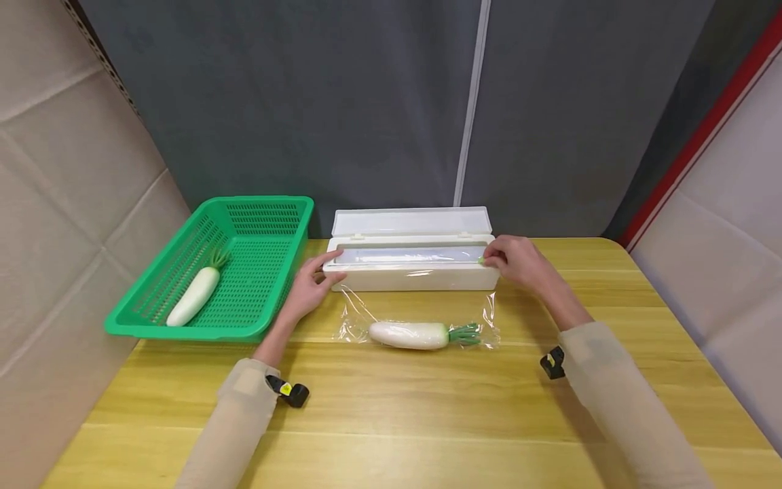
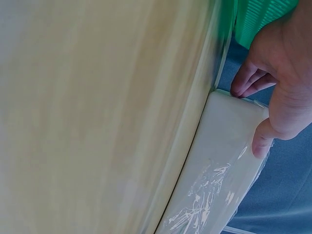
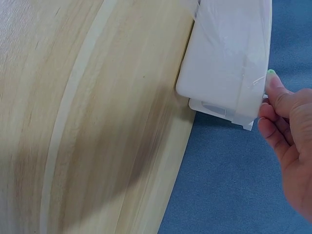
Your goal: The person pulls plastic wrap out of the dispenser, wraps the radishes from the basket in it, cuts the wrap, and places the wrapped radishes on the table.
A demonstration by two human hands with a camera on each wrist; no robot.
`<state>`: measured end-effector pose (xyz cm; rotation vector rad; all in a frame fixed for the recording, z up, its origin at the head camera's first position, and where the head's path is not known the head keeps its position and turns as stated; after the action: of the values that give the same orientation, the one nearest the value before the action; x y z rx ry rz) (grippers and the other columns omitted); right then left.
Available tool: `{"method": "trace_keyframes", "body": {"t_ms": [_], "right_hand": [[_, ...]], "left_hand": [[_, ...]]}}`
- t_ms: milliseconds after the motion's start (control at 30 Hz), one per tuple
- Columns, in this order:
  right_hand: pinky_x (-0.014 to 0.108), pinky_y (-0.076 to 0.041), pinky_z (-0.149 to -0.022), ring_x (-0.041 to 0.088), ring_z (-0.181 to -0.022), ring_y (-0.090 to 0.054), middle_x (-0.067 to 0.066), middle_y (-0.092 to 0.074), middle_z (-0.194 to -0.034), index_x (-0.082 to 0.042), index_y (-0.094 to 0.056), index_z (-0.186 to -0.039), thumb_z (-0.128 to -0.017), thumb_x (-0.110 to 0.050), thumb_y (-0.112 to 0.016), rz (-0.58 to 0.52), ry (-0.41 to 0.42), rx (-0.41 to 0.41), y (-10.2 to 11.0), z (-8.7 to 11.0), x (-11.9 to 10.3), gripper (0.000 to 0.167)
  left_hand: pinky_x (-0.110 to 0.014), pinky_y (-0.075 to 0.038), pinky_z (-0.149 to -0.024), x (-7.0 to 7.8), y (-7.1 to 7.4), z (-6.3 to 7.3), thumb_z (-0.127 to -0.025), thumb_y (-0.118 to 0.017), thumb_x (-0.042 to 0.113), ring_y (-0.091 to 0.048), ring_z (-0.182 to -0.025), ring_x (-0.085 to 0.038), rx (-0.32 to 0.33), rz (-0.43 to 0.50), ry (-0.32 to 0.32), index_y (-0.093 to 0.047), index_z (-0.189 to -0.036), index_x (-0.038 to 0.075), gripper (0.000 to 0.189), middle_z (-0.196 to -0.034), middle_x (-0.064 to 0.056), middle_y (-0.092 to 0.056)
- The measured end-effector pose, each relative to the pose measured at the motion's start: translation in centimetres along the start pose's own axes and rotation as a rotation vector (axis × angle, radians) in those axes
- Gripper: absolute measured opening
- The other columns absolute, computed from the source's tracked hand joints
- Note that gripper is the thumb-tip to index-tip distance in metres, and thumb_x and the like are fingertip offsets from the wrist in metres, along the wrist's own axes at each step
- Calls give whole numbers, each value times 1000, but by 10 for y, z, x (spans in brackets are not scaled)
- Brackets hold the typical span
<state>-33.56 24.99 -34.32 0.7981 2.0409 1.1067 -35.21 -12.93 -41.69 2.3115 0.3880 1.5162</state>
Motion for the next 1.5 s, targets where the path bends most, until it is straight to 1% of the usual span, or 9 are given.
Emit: {"method": "trace_keyframes", "body": {"t_ms": [133,367,600,767,967,1033,1167,1233,1500], "right_hand": [[40,-51,-63,18,-67,-56,8,-68,-78,-1,-72,-86,-82,2,-80,7,3,-4,-1,1,2,9],[40,-51,-63,17,-66,-55,6,-66,-78,-3,-72,-86,-82,1,-81,19,-3,4,0,3,4,10],[38,-48,-61,17,-66,-53,4,-66,-78,-4,-73,-86,-82,-2,-82,35,0,16,1,4,5,10],[35,-46,-59,13,-61,-52,3,-66,-78,-5,-73,-88,-83,-4,-82,44,-20,7,1,6,8,10],[31,-46,-56,12,-58,-53,4,-66,-78,-4,-73,-88,-83,-1,-81,39,-33,13,0,8,11,10],[29,-47,-57,13,-60,-55,6,-66,-79,-2,-72,-89,-84,0,-80,22,-53,6,0,10,13,10],[24,-47,-55,16,-62,-59,8,-66,-79,2,-71,-92,-87,2,-77,-54,-140,-22,1,15,22,8],[22,-47,-54,18,-62,-61,10,-67,-79,4,-70,-93,-88,3,-75,-87,-164,-26,0,16,25,7],[21,-47,-54,22,-65,-65,10,-68,-81,3,-71,-95,-90,3,-73,-106,-220,-40,-1,18,31,6]], "left_hand": [[-36,-50,-85,-1,0,0,-90,-77,13,-48,-88,-21,2,-1,-4,-63,-137,9,50,-116,-18,-56],[-36,-50,-86,-1,0,-1,-90,-78,12,-46,-88,-20,1,-4,-19,-63,-137,9,50,-108,-16,-55],[-37,-50,-86,-3,-1,-2,-90,-77,13,-46,-88,-20,0,0,-24,-63,-137,8,49,-109,-16,-55],[-35,-49,-84,-2,-1,-1,-90,-78,12,-47,-87,-20,3,-10,-26,-63,-137,8,49,-108,-16,-55],[-35,-49,-85,0,0,-1,-89,-78,13,-46,-87,-19,3,-14,-30,-63,-137,8,50,-113,-17,-56],[-35,-49,-85,-1,0,0,-90,-78,13,-46,-87,-20,2,-11,-25,-63,-137,8,50,-113,-17,-56],[-34,-48,-84,-2,-1,0,-90,-77,13,-45,-87,-21,0,-5,-8,-63,-137,9,50,-111,-16,-54],[-34,-48,-84,-2,-1,0,-90,-77,13,-45,-87,-21,0,-4,-7,-63,-137,9,50,-110,-16,-54],[-33,-49,-83,-2,-2,1,-90,-78,15,-47,-88,-21,3,-9,-19,-63,-138,10,50,-109,-14,-54]]}}
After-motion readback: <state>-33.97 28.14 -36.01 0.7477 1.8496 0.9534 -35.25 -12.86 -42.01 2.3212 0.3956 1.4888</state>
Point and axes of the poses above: each hand's wrist, its own z-axis away from the middle knuckle, its own y-axis out of the back of the hand, x = y × z, the point moved 8 cm from there along -z, towards the middle knuckle
